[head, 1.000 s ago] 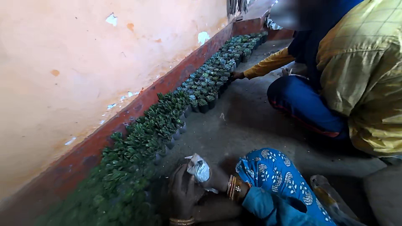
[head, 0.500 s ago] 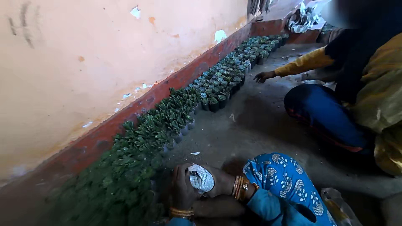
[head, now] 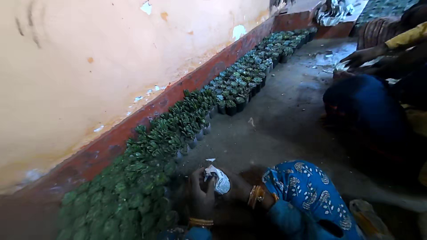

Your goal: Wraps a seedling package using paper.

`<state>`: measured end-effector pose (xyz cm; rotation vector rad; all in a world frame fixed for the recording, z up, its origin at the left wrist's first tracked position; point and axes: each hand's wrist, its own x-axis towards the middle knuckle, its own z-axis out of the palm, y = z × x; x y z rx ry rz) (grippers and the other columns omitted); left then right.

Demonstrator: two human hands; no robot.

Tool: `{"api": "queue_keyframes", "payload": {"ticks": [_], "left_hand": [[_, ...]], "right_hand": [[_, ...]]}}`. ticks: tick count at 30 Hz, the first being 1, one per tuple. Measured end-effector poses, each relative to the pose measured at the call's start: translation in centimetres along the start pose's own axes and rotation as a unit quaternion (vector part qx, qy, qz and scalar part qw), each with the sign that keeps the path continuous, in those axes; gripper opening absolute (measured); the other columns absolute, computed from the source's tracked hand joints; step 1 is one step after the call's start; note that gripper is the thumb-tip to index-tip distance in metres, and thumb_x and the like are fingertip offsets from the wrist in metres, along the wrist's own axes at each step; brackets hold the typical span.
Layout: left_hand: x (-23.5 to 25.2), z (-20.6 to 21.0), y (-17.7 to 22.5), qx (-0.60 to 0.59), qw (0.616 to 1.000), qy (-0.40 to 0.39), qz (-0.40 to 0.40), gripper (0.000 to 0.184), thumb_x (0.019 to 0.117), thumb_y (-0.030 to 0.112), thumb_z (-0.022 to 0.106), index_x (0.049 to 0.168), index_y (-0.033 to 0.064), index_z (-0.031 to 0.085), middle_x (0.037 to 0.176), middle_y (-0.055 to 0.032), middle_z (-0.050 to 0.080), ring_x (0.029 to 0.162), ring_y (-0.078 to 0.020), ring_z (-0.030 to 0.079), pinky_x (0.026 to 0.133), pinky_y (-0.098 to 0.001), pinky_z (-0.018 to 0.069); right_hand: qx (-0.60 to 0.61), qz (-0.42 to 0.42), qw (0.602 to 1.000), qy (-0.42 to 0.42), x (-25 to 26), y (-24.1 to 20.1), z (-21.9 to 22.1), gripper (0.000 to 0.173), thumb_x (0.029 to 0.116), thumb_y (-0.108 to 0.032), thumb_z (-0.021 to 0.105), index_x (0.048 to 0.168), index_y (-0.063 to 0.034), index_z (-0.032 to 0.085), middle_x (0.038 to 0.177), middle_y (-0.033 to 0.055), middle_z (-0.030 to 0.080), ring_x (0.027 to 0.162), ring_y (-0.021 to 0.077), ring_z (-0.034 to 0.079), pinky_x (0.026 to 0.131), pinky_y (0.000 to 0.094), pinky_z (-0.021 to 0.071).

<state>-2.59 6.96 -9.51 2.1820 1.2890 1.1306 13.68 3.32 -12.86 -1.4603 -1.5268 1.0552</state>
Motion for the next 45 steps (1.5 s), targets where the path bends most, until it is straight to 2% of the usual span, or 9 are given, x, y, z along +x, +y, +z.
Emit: {"api": "queue_keyframes", "payload": {"ticks": [5, 11, 15, 20, 25, 31, 36, 41, 45], "left_hand": [[0.6, -1.0, -0.8, -0.019, 0.997, 0.044, 0.067, 0.022, 0.0931, 0.005, 0.059, 0.108, -0.0033, 0.073, 0.101, -0.0154, 0.073, 0.09, -0.0209, 0.072, 0.084, -0.0349, 0.0598], [1.3, -1.7, 0.2, -0.327, 0.925, 0.087, -0.171, 0.016, 0.0975, 0.001, 0.055, 0.111, -0.0063, 0.061, 0.08, -0.0034, 0.065, 0.063, -0.006, 0.06, 0.059, -0.0223, 0.0532], [1.5, -2.2, 0.1, -0.459, 0.874, 0.103, -0.121, 0.036, 0.0998, 0.02, 0.058, 0.129, 0.0006, 0.052, 0.125, -0.0039, 0.066, 0.113, -0.0146, 0.067, 0.101, -0.0349, 0.0561], [0.7, -1.1, 0.1, -0.239, 0.967, -0.023, -0.086, 0.067, 0.0855, 0.007, 0.064, 0.145, -0.0115, 0.04, 0.141, -0.027, 0.054, 0.125, -0.0263, 0.06, 0.103, -0.037, 0.0528], [0.0, 0.7, -0.5, -0.046, 0.998, -0.002, -0.033, 0.056, 0.0859, 0.008, 0.069, 0.138, -0.006, 0.054, 0.125, -0.0214, 0.067, 0.113, -0.0305, 0.067, 0.1, -0.0503, 0.0518], [0.5, -0.5, -0.3, -0.174, 0.973, 0.116, -0.1, 0.037, 0.0924, -0.003, 0.057, 0.128, -0.0127, 0.057, 0.111, -0.0196, 0.07, 0.101, -0.0134, 0.07, 0.093, -0.0273, 0.0568], [1.0, -0.8, -0.6, -0.204, 0.963, 0.104, -0.142, 0.028, 0.099, 0.002, 0.05, 0.121, -0.0095, 0.063, 0.108, -0.0153, 0.072, 0.099, -0.0101, 0.069, 0.092, -0.0266, 0.0557], [1.5, -1.2, 0.2, -0.389, 0.87, 0.159, -0.258, 0.037, 0.1106, 0.012, 0.028, 0.138, -0.0063, 0.045, 0.112, -0.0118, 0.062, 0.094, -0.0121, 0.066, 0.085, -0.0308, 0.0567], [1.0, -1.9, -0.6, -0.273, 0.944, 0.078, -0.167, 0.04, 0.1066, 0.016, 0.036, 0.133, -0.0118, 0.048, 0.116, -0.0169, 0.061, 0.098, -0.0165, 0.063, 0.086, -0.0323, 0.0557]], "right_hand": [[-0.076, -0.006, 0.997, -0.034, -0.1, -0.7, -0.6, 0.092, 0.0704, -0.018, 0.091, 0.149, -0.0031, 0.046, 0.143, 0.0192, 0.056, 0.132, 0.0283, 0.056, 0.114, 0.0434, 0.0437], [-0.111, -0.024, 0.991, -0.076, 0.3, -0.2, -0.3, 0.087, 0.0737, -0.022, 0.09, 0.148, -0.0041, 0.049, 0.143, 0.021, 0.056, 0.133, 0.0334, 0.054, 0.114, 0.0488, 0.0428], [-0.08, 0.007, 0.996, -0.05, 0.5, 0.0, -0.4, 0.092, 0.0721, -0.016, 0.09, 0.151, -0.0038, 0.044, 0.145, 0.0188, 0.054, 0.134, 0.0292, 0.054, 0.115, 0.0444, 0.0424], [-0.006, 0.021, 1.0, -0.013, 0.2, -0.6, -0.4, 0.097, 0.0674, -0.013, 0.092, 0.15, -0.0014, 0.042, 0.142, 0.0188, 0.057, 0.131, 0.0243, 0.057, 0.114, 0.0382, 0.0443], [-0.071, 0.013, 0.996, -0.053, -0.1, -0.3, 0.1, 0.095, 0.0701, -0.019, 0.091, 0.15, -0.0014, 0.044, 0.143, 0.0213, 0.055, 0.132, 0.0293, 0.056, 0.114, 0.0425, 0.0433], [-0.035, -0.003, 0.996, -0.081, -0.2, -1.6, -0.2, 0.097, 0.0668, -0.017, 0.093, 0.149, -0.0033, 0.044, 0.142, 0.0183, 0.057, 0.13, 0.0261, 0.056, 0.113, 0.0413, 0.0444], [0.012, -0.027, 0.994, -0.109, -0.4, -1.8, 0.0, 0.097, 0.0658, -0.013, 0.093, 0.149, -0.0031, 0.044, 0.14, 0.0171, 0.059, 0.129, 0.0237, 0.058, 0.112, 0.0404, 0.0458], [0.04, 0.014, 0.995, -0.09, -0.4, -1.8, -0.1, 0.099, 0.0679, -0.01, 0.092, 0.152, -0.0031, 0.039, 0.143, 0.0189, 0.056, 0.132, 0.0246, 0.055, 0.114, 0.0399, 0.0434], [0.099, 0.066, 0.993, 0.003, -0.1, -1.2, -0.2, 0.106, 0.0684, -0.017, 0.093, 0.155, -0.002, 0.033, 0.144, 0.0183, 0.055, 0.131, 0.0213, 0.056, 0.113, 0.0356, 0.0444]]}}
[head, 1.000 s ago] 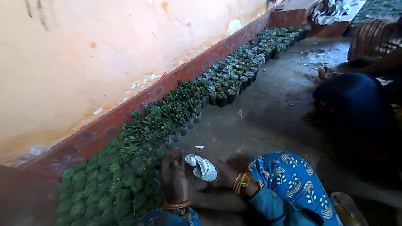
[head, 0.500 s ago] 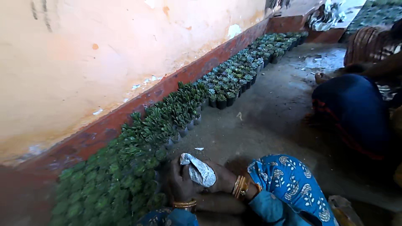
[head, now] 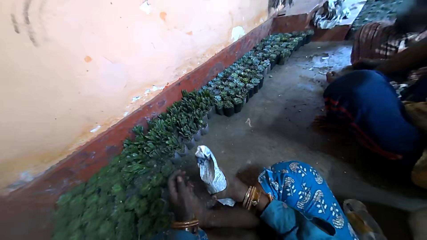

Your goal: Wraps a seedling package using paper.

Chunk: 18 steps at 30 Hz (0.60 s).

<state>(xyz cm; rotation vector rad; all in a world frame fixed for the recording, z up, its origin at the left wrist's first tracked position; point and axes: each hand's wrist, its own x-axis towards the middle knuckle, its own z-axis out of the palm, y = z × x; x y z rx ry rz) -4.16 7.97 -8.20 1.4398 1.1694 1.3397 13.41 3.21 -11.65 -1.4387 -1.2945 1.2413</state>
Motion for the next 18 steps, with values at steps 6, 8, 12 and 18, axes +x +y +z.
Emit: {"api": "queue_keyframes", "payload": {"ticks": [6, 8, 12, 18], "left_hand": [[-1.7, 2.7, -1.9, 0.255, 0.944, -0.094, 0.186, 0.033, 0.0867, 0.028, 0.074, 0.111, 0.0047, 0.075, 0.109, -0.015, 0.069, 0.085, -0.0202, 0.068, 0.077, -0.0362, 0.0588], [-1.8, 2.9, -2.4, 0.258, 0.941, -0.067, 0.211, 0.023, 0.0872, 0.026, 0.073, 0.102, 0.0092, 0.078, 0.105, -0.0113, 0.07, 0.087, -0.018, 0.068, 0.079, -0.0336, 0.0586], [-1.3, 2.3, -2.7, 0.182, 0.967, -0.049, 0.17, 0.013, 0.0898, 0.011, 0.066, 0.092, 0.0026, 0.076, 0.097, -0.0088, 0.074, 0.095, -0.0193, 0.07, 0.091, -0.0396, 0.0548], [-1.5, 2.5, -2.5, 0.199, 0.954, -0.073, 0.21, 0.021, 0.0909, 0.021, 0.065, 0.098, 0.0042, 0.076, 0.106, -0.0099, 0.073, 0.101, -0.0187, 0.069, 0.093, -0.0379, 0.0553]], "right_hand": [[0.08, -0.033, 0.995, 0.051, 0.6, 1.5, 0.3, 0.099, 0.0709, -0.015, 0.09, 0.151, -0.0018, 0.033, 0.133, 0.0147, 0.06, 0.117, 0.0149, 0.064, 0.103, 0.0312, 0.0525], [0.085, -0.036, 0.995, 0.046, 0.6, 1.6, 0.3, 0.099, 0.0703, -0.013, 0.089, 0.151, -0.0015, 0.033, 0.134, 0.0142, 0.06, 0.117, 0.0138, 0.063, 0.103, 0.0304, 0.0525], [0.097, -0.026, 0.994, 0.035, 0.6, 1.4, 0.3, 0.1, 0.0699, -0.011, 0.09, 0.151, -0.0019, 0.032, 0.133, 0.014, 0.06, 0.117, 0.0141, 0.064, 0.102, 0.0307, 0.0534], [0.062, -0.02, 0.996, 0.063, 0.5, 1.2, 0.2, 0.1, 0.0683, -0.013, 0.091, 0.15, 0.0, 0.034, 0.134, 0.015, 0.06, 0.119, 0.0147, 0.063, 0.104, 0.0298, 0.0514]]}}
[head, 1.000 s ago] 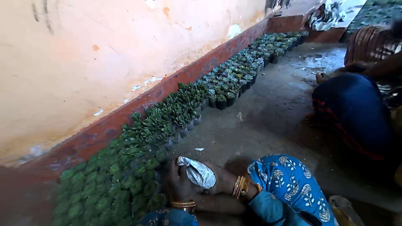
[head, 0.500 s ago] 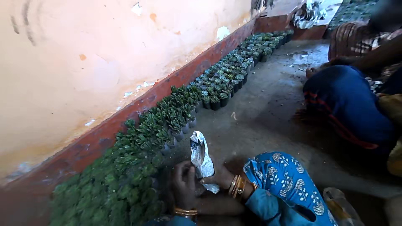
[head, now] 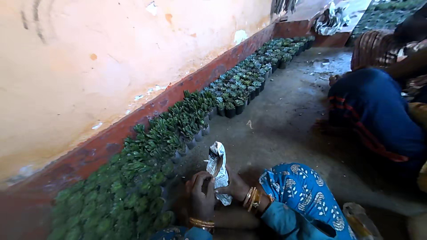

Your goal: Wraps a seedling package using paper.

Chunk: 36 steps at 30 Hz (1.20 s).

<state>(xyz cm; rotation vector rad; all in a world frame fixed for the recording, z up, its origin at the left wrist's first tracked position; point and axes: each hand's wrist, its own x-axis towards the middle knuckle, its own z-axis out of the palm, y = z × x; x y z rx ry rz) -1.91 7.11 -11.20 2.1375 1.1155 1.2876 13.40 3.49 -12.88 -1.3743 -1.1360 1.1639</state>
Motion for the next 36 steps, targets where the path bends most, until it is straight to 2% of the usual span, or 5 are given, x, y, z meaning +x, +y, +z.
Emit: {"api": "queue_keyframes", "payload": {"ticks": [6, 17, 23, 29, 36], "left_hand": [[-0.3, 0.4, 0.4, 0.076, 0.996, 0.018, 0.038, 0.017, 0.089, 0.019, 0.066, 0.094, 0.0094, 0.079, 0.1, -0.0072, 0.076, 0.095, -0.0202, 0.072, 0.09, -0.0455, 0.0542], [0.6, -0.6, 0.1, -0.176, 0.957, 0.048, -0.227, 0.022, 0.1015, 0.007, 0.049, 0.111, -0.0076, 0.062, 0.096, -0.0118, 0.067, 0.088, -0.0126, 0.066, 0.082, -0.0298, 0.057], [1.7, -1.8, 0.2, -0.233, 0.899, 0.151, -0.34, 0.033, 0.1103, 0.015, 0.041, 0.134, -0.0057, 0.052, 0.118, -0.0187, 0.063, 0.103, -0.0177, 0.065, 0.093, -0.0342, 0.0549], [-0.6, 0.3, -0.9, -0.268, 0.919, -0.046, -0.286, 0.068, 0.1033, 0.038, 0.048, 0.156, -0.0021, 0.032, 0.159, -0.0191, 0.039, 0.144, -0.0193, 0.042, 0.118, -0.0349, 0.0372], [-0.7, 1.6, -0.3, -0.248, 0.882, 0.007, -0.401, 0.052, 0.1079, 0.026, 0.049, 0.149, -0.0045, 0.04, 0.146, -0.0234, 0.05, 0.133, -0.0263, 0.052, 0.111, -0.0413, 0.0446]], "right_hand": [[-0.079, 0.007, 0.997, 0.013, 0.4, -0.1, -0.3, 0.098, 0.0692, -0.016, 0.092, 0.15, -0.0001, 0.037, 0.138, 0.0194, 0.057, 0.125, 0.0212, 0.06, 0.109, 0.0343, 0.0472], [0.018, -0.031, 0.999, -0.012, 0.2, 0.2, -0.1, 0.096, 0.0648, -0.011, 0.092, 0.146, -0.0001, 0.042, 0.134, 0.0138, 0.061, 0.121, 0.0145, 0.062, 0.106, 0.0302, 0.0508], [0.092, -0.023, 0.993, -0.076, -0.9, -0.7, 0.0, 0.106, 0.0633, -0.004, 0.09, 0.152, 0.0012, 0.032, 0.137, 0.011, 0.059, 0.122, 0.0083, 0.06, 0.105, 0.0253, 0.0503], [0.147, -0.009, 0.989, 0.014, -0.5, -0.2, -0.3, 0.097, 0.0662, -0.01, 0.088, 0.145, 0.0054, 0.034, 0.124, 0.0097, 0.065, 0.11, 0.0085, 0.067, 0.098, 0.0255, 0.0559], [0.045, -0.011, 0.999, 0.016, 0.1, -0.1, -0.6, 0.087, 0.0724, -0.018, 0.087, 0.145, 0.0044, 0.044, 0.138, 0.0185, 0.055, 0.12, 0.0181, 0.061, 0.102, 0.0308, 0.0521]]}}
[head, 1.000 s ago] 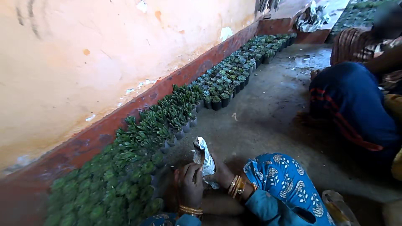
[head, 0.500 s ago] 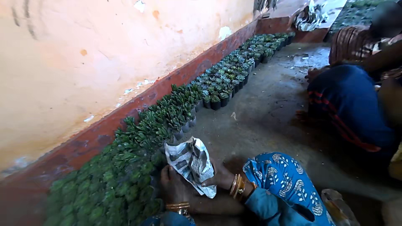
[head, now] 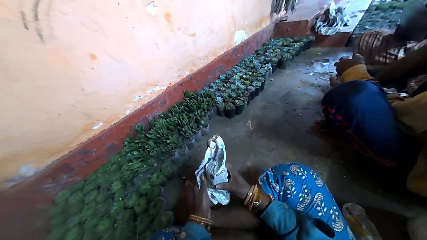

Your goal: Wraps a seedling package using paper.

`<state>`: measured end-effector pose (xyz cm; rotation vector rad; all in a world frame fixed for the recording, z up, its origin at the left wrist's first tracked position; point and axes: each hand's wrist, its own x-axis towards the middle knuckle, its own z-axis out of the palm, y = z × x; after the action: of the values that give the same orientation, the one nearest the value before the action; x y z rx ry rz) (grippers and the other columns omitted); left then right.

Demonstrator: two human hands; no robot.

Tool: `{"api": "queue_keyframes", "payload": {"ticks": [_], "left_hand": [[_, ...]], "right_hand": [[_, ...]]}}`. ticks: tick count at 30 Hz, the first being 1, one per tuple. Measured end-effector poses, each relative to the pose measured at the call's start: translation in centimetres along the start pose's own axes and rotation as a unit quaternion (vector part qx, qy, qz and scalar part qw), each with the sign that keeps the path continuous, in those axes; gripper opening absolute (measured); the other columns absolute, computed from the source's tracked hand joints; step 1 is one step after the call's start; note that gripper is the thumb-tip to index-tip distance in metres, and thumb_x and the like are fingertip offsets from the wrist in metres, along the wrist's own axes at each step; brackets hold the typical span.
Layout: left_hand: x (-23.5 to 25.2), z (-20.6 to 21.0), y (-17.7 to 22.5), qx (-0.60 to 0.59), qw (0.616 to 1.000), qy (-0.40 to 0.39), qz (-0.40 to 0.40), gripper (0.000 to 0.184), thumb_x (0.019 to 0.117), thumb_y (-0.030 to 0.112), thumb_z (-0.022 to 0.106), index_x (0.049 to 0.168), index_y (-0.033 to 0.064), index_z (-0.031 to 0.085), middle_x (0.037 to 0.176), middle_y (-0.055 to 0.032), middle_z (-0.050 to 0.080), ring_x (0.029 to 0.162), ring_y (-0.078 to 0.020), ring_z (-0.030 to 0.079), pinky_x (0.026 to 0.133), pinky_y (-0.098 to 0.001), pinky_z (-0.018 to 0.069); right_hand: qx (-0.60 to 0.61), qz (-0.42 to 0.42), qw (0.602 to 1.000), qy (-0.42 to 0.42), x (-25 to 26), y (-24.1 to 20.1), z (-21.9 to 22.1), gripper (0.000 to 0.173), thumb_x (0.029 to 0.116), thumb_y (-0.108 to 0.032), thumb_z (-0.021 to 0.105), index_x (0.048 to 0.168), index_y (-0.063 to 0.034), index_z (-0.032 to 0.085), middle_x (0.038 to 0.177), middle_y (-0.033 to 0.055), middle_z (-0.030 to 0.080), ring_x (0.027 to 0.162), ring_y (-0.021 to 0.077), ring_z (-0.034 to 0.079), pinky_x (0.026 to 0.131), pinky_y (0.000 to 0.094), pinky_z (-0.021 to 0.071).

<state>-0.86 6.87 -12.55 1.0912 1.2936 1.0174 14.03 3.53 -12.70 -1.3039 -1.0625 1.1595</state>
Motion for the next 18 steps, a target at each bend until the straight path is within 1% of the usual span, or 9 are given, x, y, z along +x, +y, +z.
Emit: {"api": "queue_keyframes", "payload": {"ticks": [2, 4, 6, 9, 11, 12, 15, 17, 18], "left_hand": [[0.3, 0.0, -0.3, -0.026, 0.999, 0.03, -0.006, 0.053, 0.1096, 0.029, 0.045, 0.153, -0.0007, 0.036, 0.149, -0.0222, 0.048, 0.134, -0.0269, 0.053, 0.112, -0.0434, 0.0457], [0.5, -0.2, -0.3, -0.022, 0.998, 0.054, 0.005, 0.052, 0.1103, 0.029, 0.043, 0.151, -0.0018, 0.039, 0.148, -0.0244, 0.048, 0.134, -0.0293, 0.052, 0.111, -0.0461, 0.0453], [0.6, -0.3, -0.1, -0.005, 0.998, 0.059, 0.005, 0.05, 0.1106, 0.029, 0.043, 0.149, -0.0027, 0.042, 0.147, -0.0255, 0.049, 0.133, -0.0307, 0.053, 0.11, -0.048, 0.0462], [0.5, -0.2, -0.2, 0.009, 0.999, 0.052, 0.014, 0.049, 0.1094, 0.027, 0.046, 0.147, -0.0053, 0.043, 0.144, -0.026, 0.052, 0.133, -0.0303, 0.053, 0.111, -0.0469, 0.0454], [0.0, -0.1, -0.1, -0.002, 1.0, 0.025, 0.015, 0.05, 0.1089, 0.025, 0.047, 0.149, -0.0048, 0.04, 0.146, -0.024, 0.051, 0.135, -0.0269, 0.052, 0.113, -0.0432, 0.0443], [-0.4, 0.1, 0.0, -0.01, 1.0, 0.013, 0.016, 0.049, 0.1087, 0.024, 0.047, 0.148, -0.005, 0.041, 0.144, -0.0232, 0.053, 0.132, -0.0249, 0.055, 0.111, -0.041, 0.0465], [-1.1, 0.5, 0.3, -0.029, 0.999, -0.014, 0.033, 0.046, 0.1071, 0.02, 0.048, 0.143, -0.0083, 0.044, 0.135, -0.0229, 0.058, 0.122, -0.0198, 0.06, 0.105, -0.0352, 0.0499], [-1.1, 0.5, 0.2, -0.043, 0.998, -0.017, 0.044, 0.046, 0.1063, 0.02, 0.048, 0.143, -0.0084, 0.045, 0.135, -0.022, 0.058, 0.122, -0.0181, 0.06, 0.105, -0.0334, 0.0499], [-1.1, 0.5, 0.3, -0.052, 0.998, -0.008, 0.045, 0.046, 0.1067, 0.02, 0.047, 0.143, -0.0077, 0.045, 0.137, -0.0218, 0.057, 0.123, -0.0183, 0.059, 0.105, -0.0336, 0.0501]], "right_hand": [[-0.022, 0.009, 0.999, 0.037, 0.4, 0.4, 0.0, 0.081, 0.0798, -0.02, 0.084, 0.148, 0.0013, 0.046, 0.141, 0.0219, 0.053, 0.12, 0.0242, 0.062, 0.101, 0.0344, 0.0545], [-0.018, 0.013, 0.998, 0.055, 0.9, 0.9, -0.2, 0.074, 0.0883, -0.021, 0.077, 0.151, -0.0035, 0.043, 0.136, 0.0192, 0.059, 0.114, 0.0238, 0.066, 0.097, 0.0366, 0.0566], [0.007, 0.004, 1.0, 0.026, 0.9, 0.9, -0.3, 0.072, 0.092, -0.022, 0.072, 0.153, -0.0048, 0.038, 0.138, 0.0164, 0.06, 0.114, 0.0216, 0.067, 0.098, 0.0367, 0.0572], [0.027, -0.001, 1.0, 0.008, 0.6, 0.8, 0.0, 0.087, 0.085, -0.027, 0.077, 0.155, -0.0042, 0.031, 0.141, 0.0161, 0.058, 0.12, 0.0208, 0.065, 0.101, 0.0365, 0.0561], [0.016, 0.006, 0.999, 0.038, 0.6, 0.8, 0.0, 0.099, 0.0777, -0.03, 0.083, 0.156, -0.0034, 0.029, 0.138, 0.0172, 0.059, 0.12, 0.0207, 0.064, 0.102, 0.0363, 0.0547], [0.013, 0.006, 0.998, 0.06, 0.6, 0.7, -0.1, 0.102, 0.0744, -0.03, 0.085, 0.155, -0.0026, 0.029, 0.136, 0.0178, 0.059, 0.119, 0.0205, 0.064, 0.102, 0.036, 0.0541], [0.054, 0.0, 0.99, 0.127, 0.7, 0.5, -0.3, 0.107, 0.0655, -0.02, 0.09, 0.153, -0.0023, 0.031, 0.131, 0.0173, 0.061, 0.114, 0.0189, 0.065, 0.098, 0.0345, 0.0557], [0.089, 0.001, 0.983, 0.16, 0.8, 0.3, -0.3, 0.106, 0.0632, -0.013, 0.092, 0.151, -0.0041, 0.033, 0.127, 0.0156, 0.063, 0.109, 0.0177, 0.068, 0.094, 0.0339, 0.0586], [0.089, 0.005, 0.981, 0.172, 0.8, 0.2, -0.3, 0.104, 0.0638, -0.013, 0.091, 0.15, -0.0042, 0.034, 0.126, 0.0154, 0.063, 0.108, 0.0174, 0.068, 0.094, 0.0337, 0.0585]]}}
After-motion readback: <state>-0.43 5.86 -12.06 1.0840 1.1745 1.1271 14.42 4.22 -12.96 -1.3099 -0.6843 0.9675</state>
